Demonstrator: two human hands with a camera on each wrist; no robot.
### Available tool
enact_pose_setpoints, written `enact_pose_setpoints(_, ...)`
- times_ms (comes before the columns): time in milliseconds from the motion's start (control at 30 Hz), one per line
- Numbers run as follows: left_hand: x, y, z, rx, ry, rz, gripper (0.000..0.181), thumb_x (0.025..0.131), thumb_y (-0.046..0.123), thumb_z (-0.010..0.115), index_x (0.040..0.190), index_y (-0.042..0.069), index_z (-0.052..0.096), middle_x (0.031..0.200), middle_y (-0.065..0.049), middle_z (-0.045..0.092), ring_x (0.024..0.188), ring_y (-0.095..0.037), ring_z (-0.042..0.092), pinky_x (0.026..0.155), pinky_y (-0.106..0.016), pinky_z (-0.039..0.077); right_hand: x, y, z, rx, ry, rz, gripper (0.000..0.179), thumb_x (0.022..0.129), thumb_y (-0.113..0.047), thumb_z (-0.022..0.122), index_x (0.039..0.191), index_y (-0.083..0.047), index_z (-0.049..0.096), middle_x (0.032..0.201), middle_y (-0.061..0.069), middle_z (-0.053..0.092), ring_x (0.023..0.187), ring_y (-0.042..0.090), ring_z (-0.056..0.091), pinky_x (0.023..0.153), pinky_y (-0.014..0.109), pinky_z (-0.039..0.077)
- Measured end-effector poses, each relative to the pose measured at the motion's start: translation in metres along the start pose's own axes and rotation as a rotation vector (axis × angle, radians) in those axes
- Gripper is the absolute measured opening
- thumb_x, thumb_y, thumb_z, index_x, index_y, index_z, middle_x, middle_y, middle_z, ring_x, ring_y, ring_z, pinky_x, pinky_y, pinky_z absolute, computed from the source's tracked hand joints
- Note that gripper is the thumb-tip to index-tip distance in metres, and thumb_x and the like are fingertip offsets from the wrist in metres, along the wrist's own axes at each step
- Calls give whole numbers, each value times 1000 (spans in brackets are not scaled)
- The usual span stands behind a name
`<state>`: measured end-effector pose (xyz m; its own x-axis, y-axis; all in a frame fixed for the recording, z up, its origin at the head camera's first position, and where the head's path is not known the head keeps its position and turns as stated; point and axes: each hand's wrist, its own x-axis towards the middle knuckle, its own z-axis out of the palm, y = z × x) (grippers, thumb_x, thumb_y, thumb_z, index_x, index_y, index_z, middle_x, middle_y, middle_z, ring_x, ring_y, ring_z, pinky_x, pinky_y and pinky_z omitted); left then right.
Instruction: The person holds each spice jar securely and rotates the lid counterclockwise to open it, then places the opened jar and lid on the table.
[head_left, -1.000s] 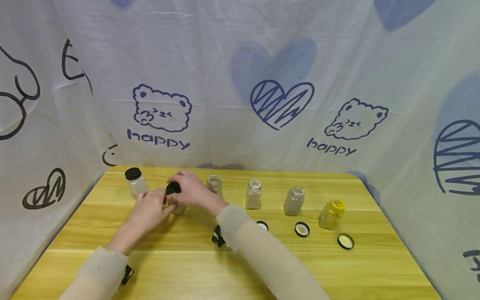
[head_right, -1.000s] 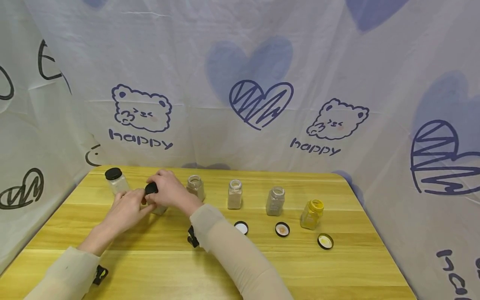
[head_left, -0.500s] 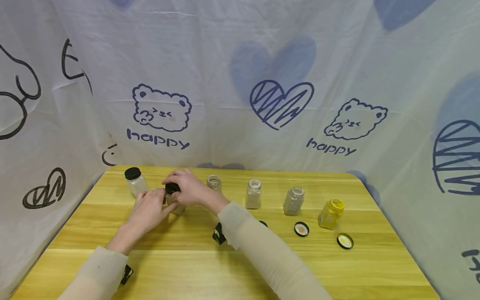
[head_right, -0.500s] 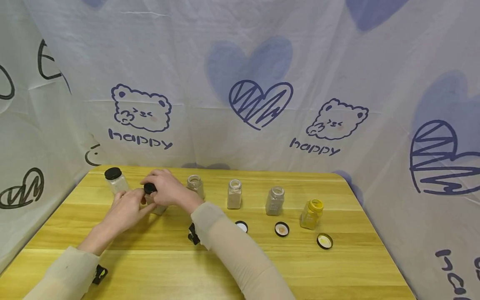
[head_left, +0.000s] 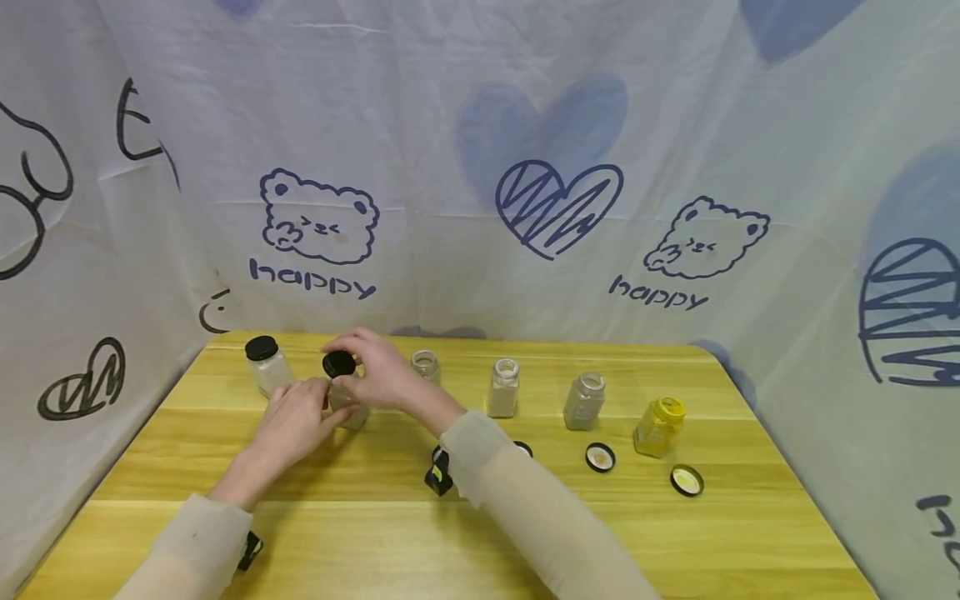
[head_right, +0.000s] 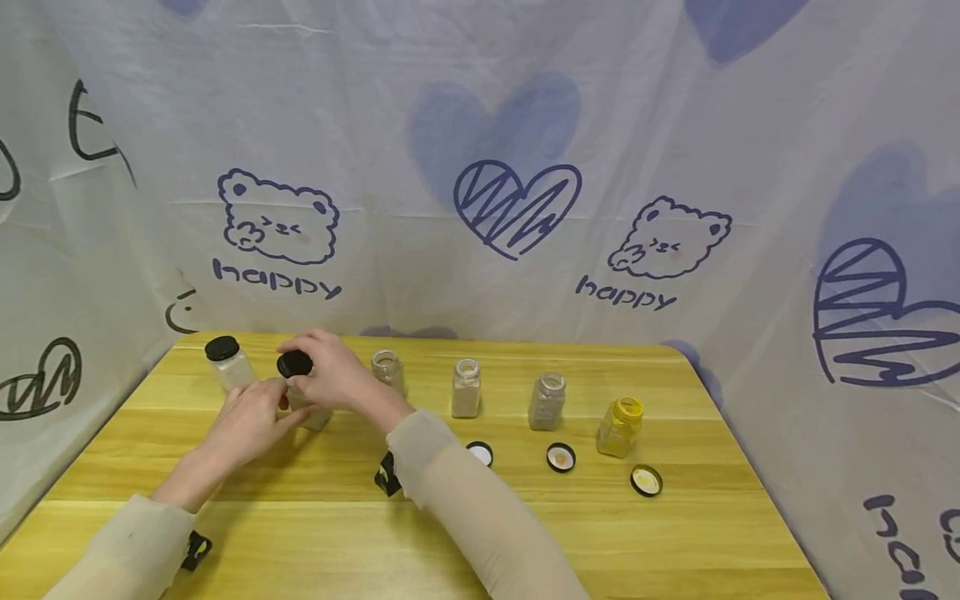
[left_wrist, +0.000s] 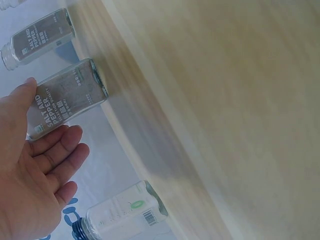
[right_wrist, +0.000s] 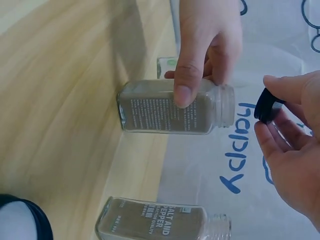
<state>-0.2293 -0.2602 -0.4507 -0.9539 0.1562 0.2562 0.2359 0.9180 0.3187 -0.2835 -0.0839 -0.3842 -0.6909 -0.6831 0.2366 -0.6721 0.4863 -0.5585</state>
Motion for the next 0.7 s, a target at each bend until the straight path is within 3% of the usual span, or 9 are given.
enact_pose_setpoints(200,0,1,0,-5,3,0,46,97,39,74,117,-1,67,93,-10,69,91,-35,64,88,-55,38,-13,-1,-2,222,92,15,45,96,-8,76,139,-8,62,138,9,56,118,17,59,96,17,50)
enact_pose_setpoints(400,0,1,0,-2,11,1,36,97,39,74,104,5,65,83,-4,63,84,-31,62,88,-55,38,-28,-2,1,405,184,34,44,93,-2,77,135,-4,64,130,10,56,113,18,62,96,20,52)
enact_pose_setpoints(700,0,1,1,22,2,6,33,99,37,72,96,7,61,80,-2,57,79,-28,57,85,-53,37,-52,-1,14,547,278,60,47,89,2,80,133,0,64,124,10,57,112,14,67,98,20,51)
